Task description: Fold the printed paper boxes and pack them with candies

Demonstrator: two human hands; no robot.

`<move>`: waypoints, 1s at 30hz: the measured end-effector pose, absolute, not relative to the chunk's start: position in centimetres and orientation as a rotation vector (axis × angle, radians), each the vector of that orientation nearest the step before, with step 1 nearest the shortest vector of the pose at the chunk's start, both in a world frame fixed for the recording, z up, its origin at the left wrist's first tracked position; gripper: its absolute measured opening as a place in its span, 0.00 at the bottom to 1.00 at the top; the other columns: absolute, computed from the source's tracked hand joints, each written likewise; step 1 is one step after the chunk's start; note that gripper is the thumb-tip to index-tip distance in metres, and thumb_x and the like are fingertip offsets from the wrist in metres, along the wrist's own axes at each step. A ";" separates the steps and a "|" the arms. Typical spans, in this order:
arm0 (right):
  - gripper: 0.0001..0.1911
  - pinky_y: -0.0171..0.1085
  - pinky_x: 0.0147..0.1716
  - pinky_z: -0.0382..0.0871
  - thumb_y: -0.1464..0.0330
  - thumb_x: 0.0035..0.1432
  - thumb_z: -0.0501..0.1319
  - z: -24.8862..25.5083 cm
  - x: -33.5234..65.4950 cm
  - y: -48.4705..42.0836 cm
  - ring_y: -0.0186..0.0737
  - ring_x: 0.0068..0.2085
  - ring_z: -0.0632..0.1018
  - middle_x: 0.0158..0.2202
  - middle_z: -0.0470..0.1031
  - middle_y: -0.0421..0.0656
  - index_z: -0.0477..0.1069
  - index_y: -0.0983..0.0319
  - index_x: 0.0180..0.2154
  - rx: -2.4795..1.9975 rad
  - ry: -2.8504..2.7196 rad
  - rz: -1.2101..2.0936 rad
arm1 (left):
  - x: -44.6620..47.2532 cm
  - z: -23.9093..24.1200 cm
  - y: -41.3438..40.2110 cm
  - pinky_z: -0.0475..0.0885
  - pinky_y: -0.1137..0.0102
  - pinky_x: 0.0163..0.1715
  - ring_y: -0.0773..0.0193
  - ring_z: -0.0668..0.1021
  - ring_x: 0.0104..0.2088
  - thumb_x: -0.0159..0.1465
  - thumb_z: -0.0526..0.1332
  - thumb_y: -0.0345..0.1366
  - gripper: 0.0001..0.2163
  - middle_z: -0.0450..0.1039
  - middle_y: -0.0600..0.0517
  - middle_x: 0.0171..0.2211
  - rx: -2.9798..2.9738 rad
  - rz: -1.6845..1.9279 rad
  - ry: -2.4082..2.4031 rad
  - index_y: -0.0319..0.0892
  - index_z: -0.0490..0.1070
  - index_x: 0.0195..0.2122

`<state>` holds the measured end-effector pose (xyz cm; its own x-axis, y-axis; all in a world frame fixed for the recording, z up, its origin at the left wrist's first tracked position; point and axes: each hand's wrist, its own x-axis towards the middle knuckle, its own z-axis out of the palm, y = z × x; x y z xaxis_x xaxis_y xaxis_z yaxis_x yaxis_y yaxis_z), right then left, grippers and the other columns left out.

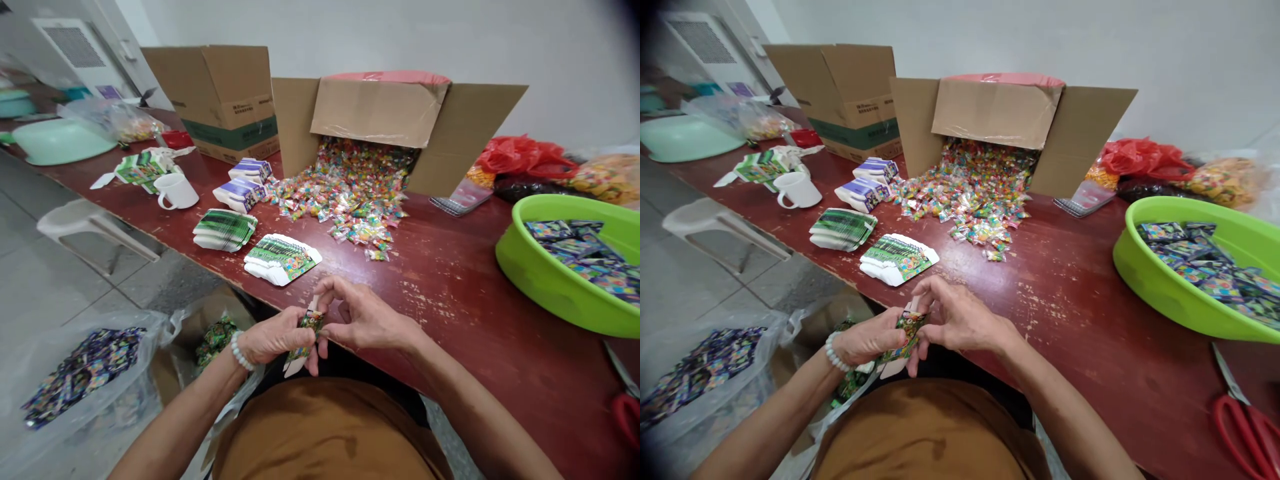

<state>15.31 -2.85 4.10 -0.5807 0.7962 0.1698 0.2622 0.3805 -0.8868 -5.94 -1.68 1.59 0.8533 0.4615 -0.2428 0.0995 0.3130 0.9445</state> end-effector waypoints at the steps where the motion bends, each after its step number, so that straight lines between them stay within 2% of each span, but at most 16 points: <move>1: 0.24 0.32 0.30 0.68 0.78 0.51 0.62 4.2 15.2 -2.9 0.32 0.31 0.76 0.40 0.76 0.40 0.62 0.59 0.49 -0.880 -2.069 1.183 | -5.8 1.5 -1.7 0.67 0.70 0.32 0.63 0.77 0.24 0.54 0.64 0.61 0.28 0.74 0.49 0.24 1.229 0.256 0.523 0.35 0.76 0.33; 5: 0.28 0.35 0.35 0.71 0.77 0.48 0.66 4.4 14.7 -3.3 0.38 0.37 0.78 0.42 0.77 0.42 0.64 0.58 0.52 -0.770 -2.158 1.255 | -5.3 1.3 -2.0 0.67 0.74 0.26 0.66 0.77 0.25 0.50 0.71 0.53 0.24 0.75 0.51 0.29 1.133 0.364 0.593 0.38 0.75 0.38; 7: 0.34 0.35 0.35 0.72 0.74 0.49 0.68 4.2 14.5 -3.5 0.39 0.38 0.79 0.44 0.77 0.43 0.62 0.57 0.57 -0.702 -2.079 1.385 | -5.2 1.5 -1.9 0.69 0.74 0.24 0.67 0.76 0.23 0.51 0.72 0.49 0.21 0.75 0.52 0.27 1.092 0.350 0.631 0.37 0.74 0.36; 10: 0.38 0.33 0.29 0.71 0.71 0.55 0.65 3.4 14.6 -3.6 0.35 0.32 0.78 0.43 0.76 0.42 0.51 0.54 0.64 -0.703 -1.771 1.533 | -5.6 2.0 -1.7 0.70 0.74 0.21 0.66 0.77 0.20 0.56 0.69 0.46 0.17 0.75 0.50 0.25 1.063 0.329 0.688 0.35 0.74 0.31; 12: 0.37 0.31 0.24 0.67 0.70 0.55 0.66 2.7 14.7 -3.6 0.30 0.26 0.74 0.44 0.75 0.42 0.54 0.53 0.63 -0.876 -1.577 1.395 | -5.8 2.2 -1.7 0.72 0.73 0.22 0.63 0.79 0.21 0.57 0.68 0.45 0.16 0.77 0.48 0.27 1.039 0.394 0.745 0.35 0.73 0.33; 14: 0.30 0.31 0.23 0.65 0.67 0.53 0.68 2.0 14.5 -3.6 0.28 0.25 0.71 0.46 0.73 0.43 0.64 0.55 0.57 -1.053 -1.464 1.251 | -5.7 2.1 -1.8 0.74 0.70 0.24 0.61 0.81 0.23 0.57 0.69 0.44 0.15 0.78 0.47 0.29 0.998 0.462 0.796 0.36 0.73 0.36; 16: 0.14 0.33 0.26 0.66 0.63 0.55 0.66 1.3 14.1 -3.6 0.31 0.28 0.72 0.44 0.73 0.44 0.73 0.59 0.44 -1.110 -1.428 1.243 | -5.1 1.9 -2.0 0.74 0.69 0.25 0.60 0.81 0.23 0.57 0.69 0.45 0.16 0.79 0.47 0.29 0.964 0.497 0.831 0.36 0.73 0.37; 17: 0.09 0.33 0.27 0.66 0.62 0.57 0.65 1.1 13.9 -3.6 0.33 0.30 0.73 0.41 0.73 0.44 0.74 0.61 0.37 -1.113 -1.416 1.257 | -4.8 1.7 -2.1 0.74 0.69 0.25 0.60 0.81 0.24 0.57 0.69 0.46 0.17 0.78 0.47 0.28 0.961 0.505 0.844 0.36 0.73 0.38; 19: 0.11 0.34 0.29 0.66 0.61 0.59 0.61 0.8 13.6 -3.6 0.35 0.31 0.73 0.34 0.73 0.42 0.72 0.62 0.29 -1.132 -1.395 1.227 | -4.1 1.3 -2.2 0.74 0.70 0.28 0.61 0.80 0.27 0.59 0.68 0.46 0.17 0.78 0.48 0.29 1.027 0.535 0.869 0.36 0.73 0.37; 22: 0.13 0.34 0.29 0.64 0.61 0.60 0.59 0.7 13.7 -3.5 0.35 0.28 0.71 0.26 0.71 0.39 0.71 0.62 0.28 -1.244 -1.393 1.141 | -3.4 0.9 -2.4 0.74 0.69 0.40 0.60 0.80 0.40 0.59 0.68 0.42 0.17 0.78 0.47 0.41 1.218 0.697 0.942 0.37 0.71 0.44; 24: 0.12 0.35 0.30 0.66 0.61 0.60 0.59 0.8 13.9 -3.4 0.35 0.28 0.72 0.26 0.73 0.40 0.72 0.62 0.29 -1.283 -1.415 1.120 | -3.3 0.8 -2.7 0.74 0.68 0.43 0.60 0.79 0.43 0.57 0.69 0.39 0.24 0.77 0.47 0.46 1.259 0.836 1.019 0.41 0.65 0.52; 26: 0.11 0.36 0.33 0.68 0.61 0.60 0.60 0.7 13.9 -3.4 0.37 0.31 0.75 0.30 0.76 0.41 0.72 0.61 0.37 -1.264 -1.376 1.133 | -3.1 0.8 -3.2 0.76 0.67 0.41 0.61 0.80 0.40 0.56 0.69 0.38 0.30 0.78 0.48 0.45 1.236 0.947 1.089 0.43 0.58 0.57; 28: 0.16 0.36 0.35 0.70 0.60 0.59 0.61 0.4 13.5 -3.6 0.39 0.35 0.78 0.34 0.78 0.41 0.67 0.60 0.48 -1.217 -1.266 1.162 | -2.9 0.7 -3.8 0.76 0.68 0.39 0.62 0.81 0.37 0.56 0.69 0.37 0.31 0.78 0.48 0.43 1.243 1.032 1.132 0.45 0.55 0.58; 30: 0.21 0.36 0.35 0.71 0.60 0.59 0.63 -0.3 12.9 -3.7 0.39 0.35 0.78 0.35 0.78 0.41 0.62 0.58 0.52 -1.149 -1.153 1.189 | -2.8 0.7 -4.3 0.76 0.68 0.40 0.62 0.81 0.39 0.58 0.68 0.37 0.30 0.78 0.48 0.45 1.264 1.088 1.132 0.46 0.57 0.58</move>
<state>12.94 -3.71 -0.28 0.0345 0.9988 0.0353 -0.0665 0.0375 -0.9971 -2.78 -4.26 0.71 0.1325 0.9909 -0.0227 0.0163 0.0208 0.9997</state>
